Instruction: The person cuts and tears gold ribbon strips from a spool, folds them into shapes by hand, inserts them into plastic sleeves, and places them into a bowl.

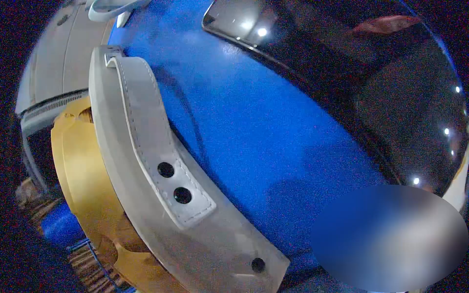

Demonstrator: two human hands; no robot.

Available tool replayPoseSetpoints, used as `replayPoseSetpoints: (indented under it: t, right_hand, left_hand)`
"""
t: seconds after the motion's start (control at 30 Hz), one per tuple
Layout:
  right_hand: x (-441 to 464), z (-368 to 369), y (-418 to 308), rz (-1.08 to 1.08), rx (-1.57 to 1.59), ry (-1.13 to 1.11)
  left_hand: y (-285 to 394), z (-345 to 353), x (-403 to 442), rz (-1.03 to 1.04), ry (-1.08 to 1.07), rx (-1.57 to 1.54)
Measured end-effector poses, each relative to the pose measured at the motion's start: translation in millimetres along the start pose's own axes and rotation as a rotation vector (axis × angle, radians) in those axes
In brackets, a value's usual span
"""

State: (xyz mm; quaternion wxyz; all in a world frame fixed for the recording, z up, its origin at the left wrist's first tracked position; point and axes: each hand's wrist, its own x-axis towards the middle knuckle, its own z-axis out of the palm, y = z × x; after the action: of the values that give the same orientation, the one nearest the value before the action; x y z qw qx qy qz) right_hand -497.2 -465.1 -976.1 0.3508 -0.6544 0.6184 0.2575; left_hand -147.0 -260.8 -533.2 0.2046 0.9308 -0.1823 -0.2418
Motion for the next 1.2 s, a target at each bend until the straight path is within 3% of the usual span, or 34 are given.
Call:
replayPoseSetpoints:
  t: [0.17, 0.27, 0.47, 0.5, 0.57, 0.63, 0.73, 0.83, 0.97, 1.0, 1.07, 1.1, 1.13, 1.17, 1.2]
  right_hand:
    - [-8.1, -27.0, -19.1, -0.137, 0.101, 0.107]
    - [-53.1, -75.3, -57.9, -0.438, 0.276, 0.193]
    - [-182.3, -178.7, -147.8, -1.083, 0.467, 0.146]
    - [-191.7, -175.0, -163.2, -1.201, 0.450, 0.206]
    - [-201.4, -151.6, -189.2, -1.419, 0.371, 0.466]
    - [-272.6, -258.5, -186.7, -1.293, 0.344, -0.055]
    - [-286.8, -226.6, -218.5, -1.465, 0.078, -0.013]
    - [-332.8, -201.5, -242.6, -1.642, 0.033, 0.129]
    - [-392.7, -218.4, -236.0, -1.759, 0.052, 0.068]
    - [-406.8, -237.5, -232.4, -1.870, 0.112, 0.074]
    - [-434.8, -280.6, -226.4, -1.808, 0.459, 0.099]
    - [-443.2, -295.6, -222.4, -1.748, 0.674, 0.263]
    - [-437.5, -305.3, -223.4, -1.771, 0.830, 0.280]
    - [-443.0, -319.8, -222.8, -1.639, 0.928, 0.106]
    - [-437.9, -317.5, -240.2, -1.595, 0.986, 0.075]
  left_hand:
    - [-0.2, -3.7, -3.1, 0.005, -0.011, 0.001]
    - [-2.0, -3.2, -5.6, 0.028, -0.042, -0.037]
    - [-8.1, 24.7, 4.3, 0.149, -0.240, -0.163]
    - [-11.5, 35.4, 5.3, 0.113, -0.311, -0.263]
    - [-1.3, 58.3, 1.2, -0.317, -0.423, -0.779]
    - [10.1, 68.4, -9.8, -0.349, -0.508, -0.908]
    - [51.9, 64.6, -20.3, -0.386, -0.633, -1.135]
    - [59.5, 28.9, -13.3, -0.332, -1.340, -1.485]
    - [45.7, 6.0, -45.0, -0.329, -0.669, -1.016]
    - [58.8, -10.8, -57.4, -0.305, -0.632, -1.004]
    - [60.9, -45.3, -69.9, -0.200, -0.648, -0.887]
    - [64.8, -64.0, -79.8, -0.145, -0.658, -0.828]
    - [86.4, -90.9, -102.3, -0.082, -0.762, -0.842]
    - [100.0, -113.8, -125.8, 0.006, -0.747, -0.834]
    - [108.2, -135.5, -150.8, 0.091, -0.733, -0.822]
